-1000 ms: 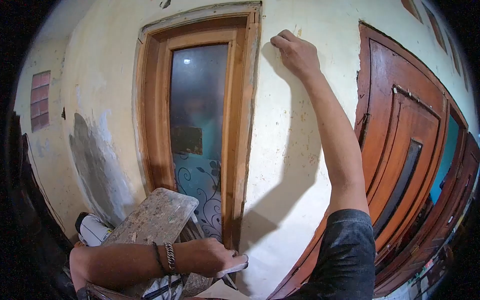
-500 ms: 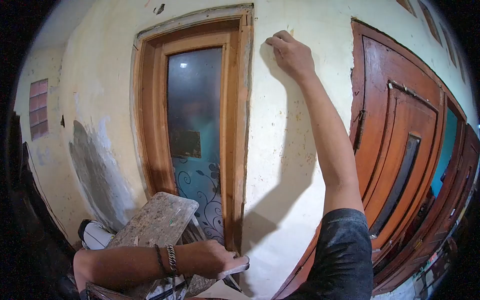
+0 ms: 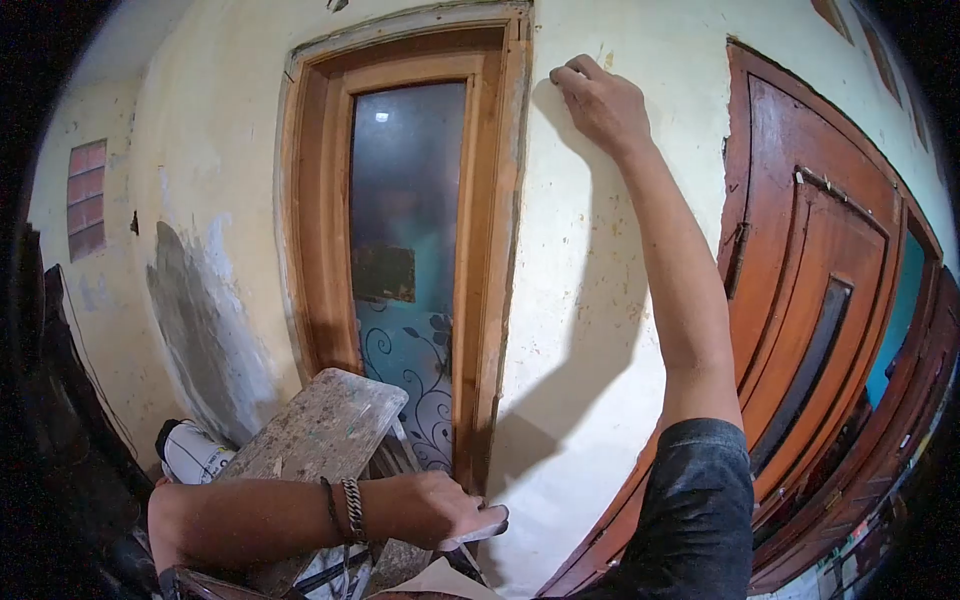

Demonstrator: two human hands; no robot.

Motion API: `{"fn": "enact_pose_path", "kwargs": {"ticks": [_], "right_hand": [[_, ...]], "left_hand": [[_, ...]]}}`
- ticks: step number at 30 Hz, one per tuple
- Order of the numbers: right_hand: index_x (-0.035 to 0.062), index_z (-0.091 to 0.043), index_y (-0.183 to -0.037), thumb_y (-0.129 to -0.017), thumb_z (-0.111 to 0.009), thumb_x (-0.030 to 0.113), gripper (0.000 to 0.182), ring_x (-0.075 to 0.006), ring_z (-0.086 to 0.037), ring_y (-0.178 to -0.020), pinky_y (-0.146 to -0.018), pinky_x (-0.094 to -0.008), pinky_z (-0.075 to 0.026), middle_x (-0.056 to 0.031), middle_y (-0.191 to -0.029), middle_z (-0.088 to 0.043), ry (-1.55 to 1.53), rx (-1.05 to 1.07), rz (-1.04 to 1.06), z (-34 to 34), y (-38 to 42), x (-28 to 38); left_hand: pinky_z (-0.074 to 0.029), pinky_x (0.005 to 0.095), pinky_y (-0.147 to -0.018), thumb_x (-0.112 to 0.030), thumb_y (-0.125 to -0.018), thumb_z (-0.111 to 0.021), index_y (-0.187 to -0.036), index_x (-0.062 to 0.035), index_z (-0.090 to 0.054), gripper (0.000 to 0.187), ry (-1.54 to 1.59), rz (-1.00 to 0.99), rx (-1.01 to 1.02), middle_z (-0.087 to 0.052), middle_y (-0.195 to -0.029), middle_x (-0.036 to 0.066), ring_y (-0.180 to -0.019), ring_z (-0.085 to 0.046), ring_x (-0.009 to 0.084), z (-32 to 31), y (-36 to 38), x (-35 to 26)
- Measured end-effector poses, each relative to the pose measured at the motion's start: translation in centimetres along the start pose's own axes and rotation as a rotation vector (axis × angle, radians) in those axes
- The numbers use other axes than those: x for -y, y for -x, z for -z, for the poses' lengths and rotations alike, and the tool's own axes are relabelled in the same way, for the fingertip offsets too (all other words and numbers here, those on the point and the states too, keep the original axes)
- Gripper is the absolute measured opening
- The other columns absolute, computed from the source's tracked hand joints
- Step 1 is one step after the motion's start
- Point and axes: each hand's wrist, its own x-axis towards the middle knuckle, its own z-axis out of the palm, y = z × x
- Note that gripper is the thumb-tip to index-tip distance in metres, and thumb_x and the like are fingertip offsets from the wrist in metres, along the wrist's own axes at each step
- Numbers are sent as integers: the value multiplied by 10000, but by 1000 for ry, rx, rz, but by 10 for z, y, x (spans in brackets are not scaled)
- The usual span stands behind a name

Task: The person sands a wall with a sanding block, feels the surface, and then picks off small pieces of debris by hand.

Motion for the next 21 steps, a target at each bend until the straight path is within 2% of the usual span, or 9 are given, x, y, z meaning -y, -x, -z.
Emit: {"fn": "enact_pose_path", "kwargs": {"ticks": [7,9,11,21], "right_hand": [[186,-685,-1031,-925,-614,178,128,-249,-683,-819,-696,-368,-552,35,-1042,-663,51,1,-48,-5,1,2],[186,-687,-1033,-924,-614,175,132,-253,-682,-820,-700,-369,-551,34,-1045,-665,72,-12,-54,-8,2,4],[207,-677,-1005,-918,-588,141,141,-252,-675,-775,-679,-364,-555,50,-1038,-668,61,-47,-42,-9,2,3],[174,-680,-1037,-911,-600,135,154,-275,-665,-797,-701,-375,-534,21,-1055,-662,52,22,-46,-8,0,3]], "left_hand": [[-529,385,-531,-79,-792,-615,-969,-39,-567,187,-2,-18,-2,-585,-610,71,-582,-657,269,1,0,2],[-508,333,-469,-117,-821,-648,-1093,-51,-583,288,-35,-30,7,-563,-610,48,-536,-632,196,-5,1,5],[-510,334,-464,-110,-830,-641,-1096,-46,-587,279,-33,-28,6,-561,-607,49,-531,-632,191,-4,2,5],[-509,327,-447,-129,-845,-644,-1124,-38,-599,297,-54,-37,29,-578,-615,57,-526,-640,186,-5,2,7]]}}
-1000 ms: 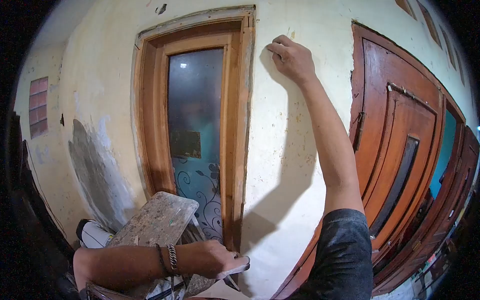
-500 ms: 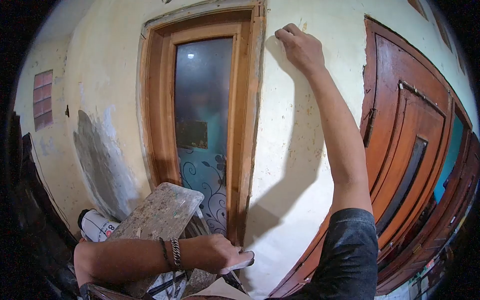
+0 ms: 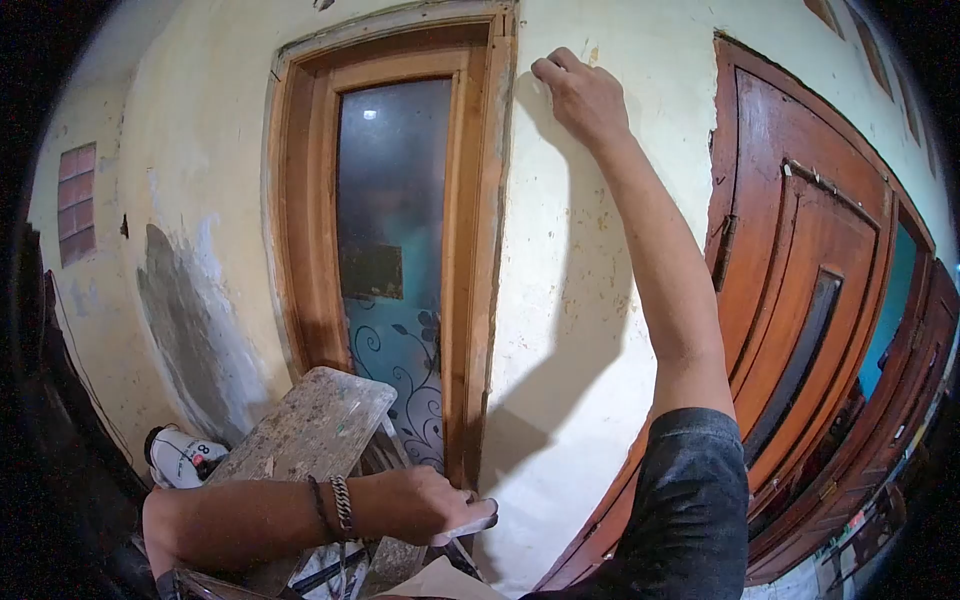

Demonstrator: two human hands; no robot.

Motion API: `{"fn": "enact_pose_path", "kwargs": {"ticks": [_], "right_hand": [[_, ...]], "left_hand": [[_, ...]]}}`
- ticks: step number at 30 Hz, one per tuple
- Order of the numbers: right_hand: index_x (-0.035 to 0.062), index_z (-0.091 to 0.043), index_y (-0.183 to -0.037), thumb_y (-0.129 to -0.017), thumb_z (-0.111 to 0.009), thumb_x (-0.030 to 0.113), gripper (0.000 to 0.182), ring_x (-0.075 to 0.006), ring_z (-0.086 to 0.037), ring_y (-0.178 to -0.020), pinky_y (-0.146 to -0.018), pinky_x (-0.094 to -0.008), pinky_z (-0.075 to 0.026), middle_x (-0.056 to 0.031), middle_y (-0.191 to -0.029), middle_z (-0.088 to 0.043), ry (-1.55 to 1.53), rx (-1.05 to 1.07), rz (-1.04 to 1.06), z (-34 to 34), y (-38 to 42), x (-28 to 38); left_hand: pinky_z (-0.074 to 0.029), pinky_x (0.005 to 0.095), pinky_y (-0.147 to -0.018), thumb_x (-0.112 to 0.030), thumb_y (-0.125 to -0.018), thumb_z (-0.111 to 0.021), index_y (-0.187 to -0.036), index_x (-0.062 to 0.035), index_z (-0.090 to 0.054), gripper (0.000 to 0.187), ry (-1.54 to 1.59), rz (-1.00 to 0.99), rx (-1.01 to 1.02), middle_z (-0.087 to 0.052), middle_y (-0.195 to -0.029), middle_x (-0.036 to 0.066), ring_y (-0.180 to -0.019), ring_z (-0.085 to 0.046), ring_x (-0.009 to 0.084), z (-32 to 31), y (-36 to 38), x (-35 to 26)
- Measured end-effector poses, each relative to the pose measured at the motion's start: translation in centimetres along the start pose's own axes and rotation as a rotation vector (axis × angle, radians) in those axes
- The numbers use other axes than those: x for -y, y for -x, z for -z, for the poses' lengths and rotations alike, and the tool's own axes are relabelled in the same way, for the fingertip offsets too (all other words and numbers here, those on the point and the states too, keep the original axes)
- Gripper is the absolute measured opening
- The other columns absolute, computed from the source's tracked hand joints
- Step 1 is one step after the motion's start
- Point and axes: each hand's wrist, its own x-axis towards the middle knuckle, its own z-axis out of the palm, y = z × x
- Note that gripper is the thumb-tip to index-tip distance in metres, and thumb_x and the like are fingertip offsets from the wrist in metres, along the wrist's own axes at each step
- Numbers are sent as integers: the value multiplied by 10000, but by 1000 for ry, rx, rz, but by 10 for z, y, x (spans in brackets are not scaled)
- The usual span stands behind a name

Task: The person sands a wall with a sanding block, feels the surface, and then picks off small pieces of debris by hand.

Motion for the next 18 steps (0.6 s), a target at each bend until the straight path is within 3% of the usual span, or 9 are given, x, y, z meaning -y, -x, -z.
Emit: {"fn": "enact_pose_path", "kwargs": {"ticks": [6,11,13,15,18], "right_hand": [[170,-661,-1042,-910,-587,118,159,-283,-659,-810,-695,-388,-527,18,-1062,-649,21,21,-3,4,0,0],[209,-669,-1081,-860,-614,65,269,-265,-671,-821,-715,-381,-555,20,-1089,-640,-176,-150,-70,2,4,-2],[220,-684,-1095,-847,-625,56,303,-255,-674,-834,-726,-377,-559,23,-1099,-640,-142,-115,-47,4,7,-3],[231,-698,-1110,-834,-636,46,337,-246,-677,-846,-737,-372,-563,25,-1109,-640,-116,-76,-20,5,11,-1],[205,-722,-1138,-863,-586,32,352,-224,-675,-901,-777,-362,-562,8,-1114,-653,-62,-48,14,8,13,0]], "left_hand": [[-503,335,-462,-160,-841,-647,-1146,-46,-588,332,5,-30,-46,-583,-632,44,-555,-646,191,-1,1,1],[-502,344,-498,-171,-843,-643,-1153,-42,-572,343,29,-25,45,-570,-650,48,-594,-648,210,8,-1,-3],[-504,348,-510,-170,-843,-643,-1143,-41,-567,335,34,-36,31,-564,-654,50,-604,-649,218,9,-2,-3],[-513,406,-538,-114,-778,-647,-1032,-33,-548,285,68,-2,43,-591,-658,75,-633,-660,272,11,-1,-7],[-512,407,-541,-115,-785,-643,-1057,-31,-559,296,90,-6,9,-595,-663,73,-641,-663,271,7,0,-5]]}}
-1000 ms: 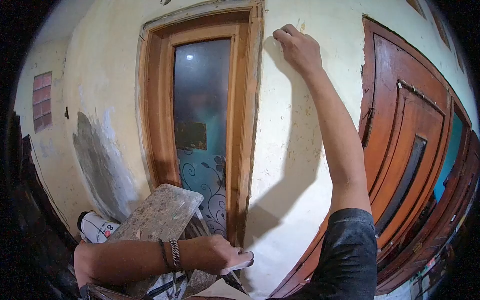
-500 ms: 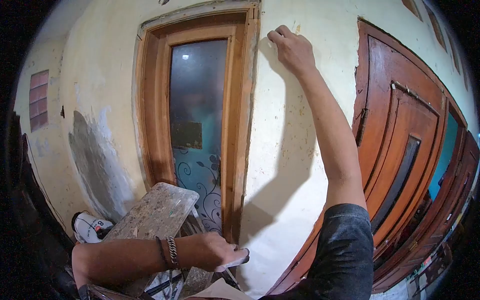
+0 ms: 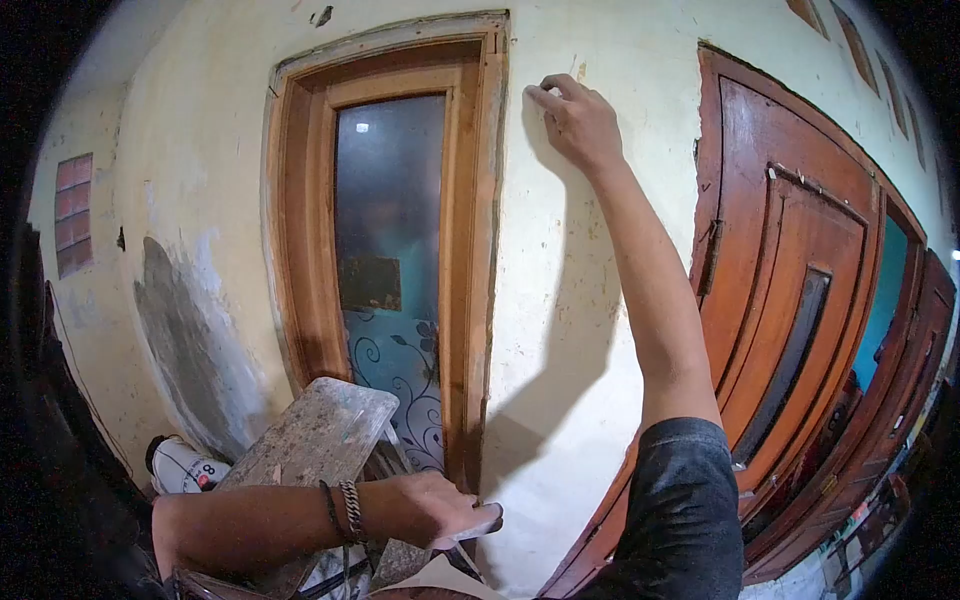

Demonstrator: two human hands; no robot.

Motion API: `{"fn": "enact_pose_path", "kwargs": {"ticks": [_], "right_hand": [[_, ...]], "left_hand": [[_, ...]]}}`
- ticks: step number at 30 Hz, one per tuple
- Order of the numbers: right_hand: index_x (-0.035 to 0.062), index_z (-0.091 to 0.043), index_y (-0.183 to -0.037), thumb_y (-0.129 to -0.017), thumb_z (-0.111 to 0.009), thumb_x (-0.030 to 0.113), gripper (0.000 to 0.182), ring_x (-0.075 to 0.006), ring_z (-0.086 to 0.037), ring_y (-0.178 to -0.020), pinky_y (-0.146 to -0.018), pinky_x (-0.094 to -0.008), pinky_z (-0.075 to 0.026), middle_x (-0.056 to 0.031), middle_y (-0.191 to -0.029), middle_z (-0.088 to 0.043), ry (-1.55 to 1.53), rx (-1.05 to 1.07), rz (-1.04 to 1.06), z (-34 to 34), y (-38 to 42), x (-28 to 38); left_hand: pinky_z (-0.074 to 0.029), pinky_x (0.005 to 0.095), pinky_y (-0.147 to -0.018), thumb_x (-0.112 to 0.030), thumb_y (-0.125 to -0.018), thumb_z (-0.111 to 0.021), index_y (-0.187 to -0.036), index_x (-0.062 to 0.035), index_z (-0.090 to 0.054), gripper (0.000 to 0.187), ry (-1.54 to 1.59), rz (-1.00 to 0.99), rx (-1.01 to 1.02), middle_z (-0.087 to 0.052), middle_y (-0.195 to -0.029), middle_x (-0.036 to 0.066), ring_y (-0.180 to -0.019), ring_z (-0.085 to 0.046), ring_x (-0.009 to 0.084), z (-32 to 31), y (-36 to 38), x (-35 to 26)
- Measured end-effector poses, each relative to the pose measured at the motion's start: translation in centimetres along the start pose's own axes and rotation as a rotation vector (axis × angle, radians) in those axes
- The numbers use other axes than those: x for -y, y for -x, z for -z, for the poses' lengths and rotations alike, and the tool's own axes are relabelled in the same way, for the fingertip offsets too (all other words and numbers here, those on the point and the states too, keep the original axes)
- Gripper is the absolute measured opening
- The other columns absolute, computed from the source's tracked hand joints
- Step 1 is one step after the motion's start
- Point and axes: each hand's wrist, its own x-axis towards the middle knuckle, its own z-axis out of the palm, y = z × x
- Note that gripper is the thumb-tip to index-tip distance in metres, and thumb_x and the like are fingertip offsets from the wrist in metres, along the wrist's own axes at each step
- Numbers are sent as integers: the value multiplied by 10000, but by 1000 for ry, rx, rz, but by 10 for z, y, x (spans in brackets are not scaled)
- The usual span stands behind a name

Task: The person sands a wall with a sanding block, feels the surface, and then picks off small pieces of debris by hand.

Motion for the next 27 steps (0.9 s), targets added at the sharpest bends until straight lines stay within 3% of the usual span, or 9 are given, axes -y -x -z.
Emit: {"fn": "enact_pose_path", "kwargs": {"ticks": [7,9,13,15,19,21,22,24,27], "right_hand": [[196,-720,-1142,-863,-615,50,332,-222,-688,-868,-764,-362,-569,-3,-1113,-658,-7,23,110,7,2,-9],[187,-717,-1135,-868,-619,58,313,-237,-692,-858,-756,-370,-571,-11,-1115,-657,-59,26,141,9,-4,-13],[167,-648,-1100,-920,-577,98,206,-298,-681,-870,-745,-393,-569,-25,-1144,-636,-10,258,165,24,-24,-15],[173,-620,-1100,-924,-568,112,193,-289,-677,-897,-744,-398,-563,-19,-1140,-627,13,315,204,24,-32,-16],[179,-617,-1096,-921,-568,113,194,-282,-673,-915,-745,-399,-558,-11,-1125,-624,19,285,190,18,-29,-18],[188,-623,-1086,-917,-572,118,190,-278,-675,-901,-739,-394,-558,4,-1115,-628,-3,220,177,12,-27,-18],[188,-623,-1086,-917,-572,118,190,-278,-675,-901,-739,-394,-558,4,-1115,-628,-7,217,181,10,-28,-19],[188,-628,-1070,-923,-573,126,169,-269,-678,-889,-735,-389,-562,18,-1099,-634,-16,195,196,9,-26,-22],[185,-632,-1056,-930,-570,132,150,-259,-680,-879,-731,-381,-566,26,-1087,-638,-3,172,188,7,-25,-22]], "left_hand": [[-513,391,-534,-110,-804,-621,-1059,-34,-581,269,-27,15,22,-585,-635,59,-614,-657,254,0,-1,-2],[-513,378,-523,-114,-805,-618,-1028,-38,-597,236,-26,-23,-79,-584,-621,56,-605,-658,244,-2,0,-1],[-491,330,-477,-195,-811,-695,-1073,-66,-571,316,-100,-64,-129,-562,-643,44,-588,-642,194,-7,2,5],[-501,336,-473,-177,-813,-687,-1094,-62,-581,322,-94,-23,-15,-565,-634,51,-565,-639,194,-6,1,5],[-512,336,-475,-167,-813,-678,-1109,-54,-593,328,-89,-5,14,-566,-626,52,-552,-641,198,-3,-2,4],[-540,395,-531,-69,-796,-618,-958,-30,-570,173,-33,66,-8,-601,-617,76,-596,-675,268,1,-2,0],[-540,395,-531,-69,-796,-618,-958,-30,-570,173,-35,71,-11,-601,-617,76,-596,-675,268,0,-2,2],[-534,333,-489,-153,-828,-661,-1141,-27,-596,343,-91,56,71,-594,-655,68,-560,-654,217,-2,0,7],[-549,343,-508,-137,-838,-648,-1195,-14,-586,382,-81,72,108,-607,-672,87,-570,-663,230,1,0,7]]}}
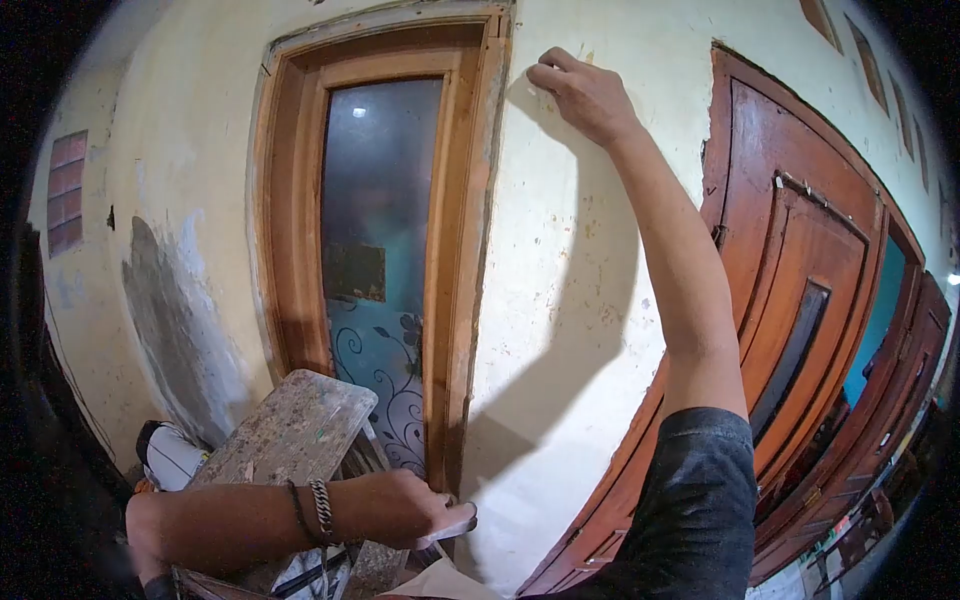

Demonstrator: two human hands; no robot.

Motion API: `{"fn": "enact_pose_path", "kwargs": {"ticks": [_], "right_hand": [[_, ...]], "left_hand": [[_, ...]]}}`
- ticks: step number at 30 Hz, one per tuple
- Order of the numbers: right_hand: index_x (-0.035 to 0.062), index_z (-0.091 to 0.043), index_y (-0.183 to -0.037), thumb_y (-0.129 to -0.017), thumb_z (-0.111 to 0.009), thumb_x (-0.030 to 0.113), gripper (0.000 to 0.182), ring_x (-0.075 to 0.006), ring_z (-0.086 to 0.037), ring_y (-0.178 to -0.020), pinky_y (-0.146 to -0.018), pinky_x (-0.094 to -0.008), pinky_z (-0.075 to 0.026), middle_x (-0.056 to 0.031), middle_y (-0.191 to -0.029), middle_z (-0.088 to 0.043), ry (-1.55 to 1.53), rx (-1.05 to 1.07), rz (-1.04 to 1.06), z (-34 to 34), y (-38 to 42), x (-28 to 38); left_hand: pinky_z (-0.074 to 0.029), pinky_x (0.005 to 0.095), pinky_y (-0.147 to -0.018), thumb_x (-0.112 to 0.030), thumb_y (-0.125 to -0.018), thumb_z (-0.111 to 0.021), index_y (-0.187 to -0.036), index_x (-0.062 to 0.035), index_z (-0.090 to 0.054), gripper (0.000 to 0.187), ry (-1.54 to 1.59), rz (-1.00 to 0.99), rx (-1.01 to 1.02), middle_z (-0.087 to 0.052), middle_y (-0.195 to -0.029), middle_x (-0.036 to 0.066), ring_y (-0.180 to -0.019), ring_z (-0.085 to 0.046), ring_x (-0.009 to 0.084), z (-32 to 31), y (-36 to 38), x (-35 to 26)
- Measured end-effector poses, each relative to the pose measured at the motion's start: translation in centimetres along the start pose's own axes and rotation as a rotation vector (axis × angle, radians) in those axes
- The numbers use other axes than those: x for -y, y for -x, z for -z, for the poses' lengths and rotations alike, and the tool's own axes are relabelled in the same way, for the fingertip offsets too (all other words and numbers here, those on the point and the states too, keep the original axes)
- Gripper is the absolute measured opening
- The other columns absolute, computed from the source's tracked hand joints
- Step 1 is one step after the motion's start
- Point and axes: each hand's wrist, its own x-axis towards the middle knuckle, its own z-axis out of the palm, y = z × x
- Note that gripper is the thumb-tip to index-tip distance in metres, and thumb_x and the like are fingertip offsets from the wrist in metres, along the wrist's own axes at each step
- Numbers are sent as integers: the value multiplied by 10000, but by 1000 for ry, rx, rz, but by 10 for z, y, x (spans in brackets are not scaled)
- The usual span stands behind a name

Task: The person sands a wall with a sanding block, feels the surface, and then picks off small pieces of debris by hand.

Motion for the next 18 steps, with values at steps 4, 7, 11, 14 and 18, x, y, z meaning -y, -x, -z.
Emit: {"fn": "enact_pose_path", "kwargs": {"ticks": [4,7,11,14,18], "right_hand": [[224,-633,-1081,-898,-525,61,268,-238,-677,-933,-721,-391,-571,39,-1104,-628,6,11,-16,-2,2,-1],[214,-631,-1071,-901,-524,62,252,-238,-678,-925,-720,-391,-572,41,-1099,-626,14,6,-24,-1,0,1],[194,-625,-1064,-912,-543,84,204,-250,-677,-913,-729,-386,-573,32,-1105,-626,14,13,-26,0,1,1],[177,-617,-1061,-922,-556,105,168,-263,-675,-901,-738,-387,-572,22,-1110,-626,2,19,-16,2,0,2],[176,-613,-1064,-919,-555,95,175,-260,-674,-899,-731,-388,-569,20,-1104,-626,-5,24,-20,1,1,1]], "left_hand": [[-561,352,-534,-122,-841,-640,-1241,-2,-574,422,51,52,83,-619,-686,101,-590,-673,243,6,-1,-2],[-561,357,-528,-116,-838,-641,-1246,6,-565,433,58,53,83,-623,-692,106,-591,-675,247,5,-1,-2],[-546,420,-551,-62,-814,-614,-982,-24,-536,189,112,64,13,-621,-640,125,-643,-691,314,1,-1,-5],[-543,421,-551,-69,-810,-615,-980,-28,-537,192,103,46,-20,-618,-636,117,-630,-685,309,1,1,-5],[-541,412,-549,-66,-801,-618,-982,-30,-537,202,118,47,9,-615,-634,108,-621,-681,305,6,1,-6]]}}
